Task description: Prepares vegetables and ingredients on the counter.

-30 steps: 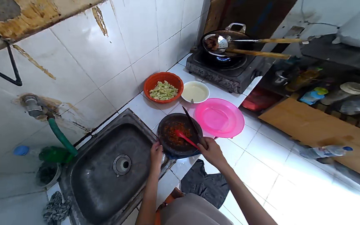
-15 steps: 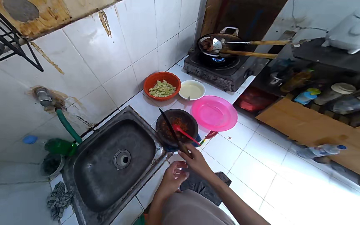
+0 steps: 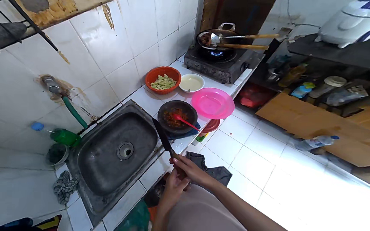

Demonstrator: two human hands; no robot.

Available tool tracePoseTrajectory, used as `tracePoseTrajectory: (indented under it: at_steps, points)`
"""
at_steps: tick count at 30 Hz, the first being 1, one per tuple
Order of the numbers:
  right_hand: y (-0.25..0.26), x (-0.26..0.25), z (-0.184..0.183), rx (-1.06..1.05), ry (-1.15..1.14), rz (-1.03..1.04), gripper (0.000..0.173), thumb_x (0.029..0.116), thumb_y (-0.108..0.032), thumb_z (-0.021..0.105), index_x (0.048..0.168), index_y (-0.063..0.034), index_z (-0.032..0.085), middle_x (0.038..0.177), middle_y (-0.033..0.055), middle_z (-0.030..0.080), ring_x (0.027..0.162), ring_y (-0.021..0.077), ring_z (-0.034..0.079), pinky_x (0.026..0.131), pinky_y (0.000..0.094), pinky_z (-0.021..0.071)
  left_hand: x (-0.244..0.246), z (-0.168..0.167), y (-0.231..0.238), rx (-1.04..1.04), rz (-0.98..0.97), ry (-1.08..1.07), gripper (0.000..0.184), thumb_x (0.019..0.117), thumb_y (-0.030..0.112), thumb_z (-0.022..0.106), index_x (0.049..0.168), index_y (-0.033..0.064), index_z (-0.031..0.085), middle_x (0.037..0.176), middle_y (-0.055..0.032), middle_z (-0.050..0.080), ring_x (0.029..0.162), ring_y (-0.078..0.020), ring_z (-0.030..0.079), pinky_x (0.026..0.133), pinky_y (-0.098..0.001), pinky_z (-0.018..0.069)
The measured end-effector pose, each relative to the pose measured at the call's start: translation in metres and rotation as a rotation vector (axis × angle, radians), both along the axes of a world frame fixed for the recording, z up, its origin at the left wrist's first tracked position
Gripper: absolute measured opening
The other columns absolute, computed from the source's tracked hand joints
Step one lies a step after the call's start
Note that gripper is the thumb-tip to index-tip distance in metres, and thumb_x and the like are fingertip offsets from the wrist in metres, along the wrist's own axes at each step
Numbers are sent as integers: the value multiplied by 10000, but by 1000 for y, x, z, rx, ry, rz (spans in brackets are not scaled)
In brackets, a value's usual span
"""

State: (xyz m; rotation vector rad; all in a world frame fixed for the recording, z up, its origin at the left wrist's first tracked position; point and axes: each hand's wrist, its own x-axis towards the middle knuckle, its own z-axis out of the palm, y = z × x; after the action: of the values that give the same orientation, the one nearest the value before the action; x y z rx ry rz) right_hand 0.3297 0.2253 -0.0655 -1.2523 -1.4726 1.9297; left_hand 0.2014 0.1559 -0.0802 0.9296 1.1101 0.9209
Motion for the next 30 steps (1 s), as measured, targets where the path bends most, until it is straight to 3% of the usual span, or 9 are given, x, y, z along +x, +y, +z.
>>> tracePoseTrajectory:
  at_steps: [2,6,10,14,17,23,27,29,30]
  points:
    - [-5,0,1,-5,-10,47,416,1124,-243,377,1386,50,514,1270,175,614,1051,151,619,943,324,498,-3,-2,-9,-21,40,35,463,981,21,568,1386,-135,406,1097,-124,652,860,-78,678,791,-260,584]
    - [-11,2,-3,66,-41,158,375,1063,-151,537,1358,81,535,1218,210,647,1060,198,651,967,348,521,-5,0,-24,-20,106,109,431,972,20,589,1345,-145,450,1051,-115,660,857,-54,660,806,-233,564]
    - [-6,6,2,117,-98,174,347,1048,-146,574,1312,79,566,1165,207,657,999,197,665,910,338,539,4,-7,-24,49,130,155,430,963,20,603,1331,-158,468,1074,-150,669,902,-78,670,840,-245,563]
    - [3,37,2,153,-79,29,361,1061,-157,516,1345,67,523,1087,159,657,911,165,657,841,338,552,12,-4,-1,154,-79,298,412,975,112,637,1306,-123,570,1118,-186,694,936,-160,691,856,-308,569]
    - [25,91,-10,301,-195,-156,368,1014,-168,578,1292,72,579,1048,180,678,908,214,666,845,403,558,22,0,26,132,-224,332,427,1015,152,596,1377,-72,558,1180,-179,691,965,-182,682,866,-332,551]
    - [90,178,-70,271,-225,-325,404,1021,-62,504,1374,131,468,1321,276,615,1140,304,652,971,438,532,56,-18,69,-26,-157,368,336,1050,102,517,1325,-79,583,1165,-214,674,970,-211,667,893,-355,534]
    - [142,178,-86,310,-287,-172,432,1031,-79,528,1408,120,458,1230,293,619,1028,314,637,907,451,513,84,-25,99,-69,-19,378,298,1048,70,511,1287,-89,594,1143,-210,669,916,-183,660,853,-324,538]
    - [162,180,-81,308,-306,-99,473,1034,-71,540,1453,124,441,1330,321,595,1203,375,619,1068,479,473,98,-23,116,-53,64,367,281,1043,47,507,1264,-98,600,1136,-201,675,908,-170,674,847,-314,551]
    - [171,182,-78,315,-318,-89,449,1035,-71,545,1428,129,463,1300,326,606,1190,388,621,1063,488,471,103,-21,124,-34,106,353,273,1041,39,498,1250,-100,604,1117,-188,680,889,-150,673,832,-299,553]
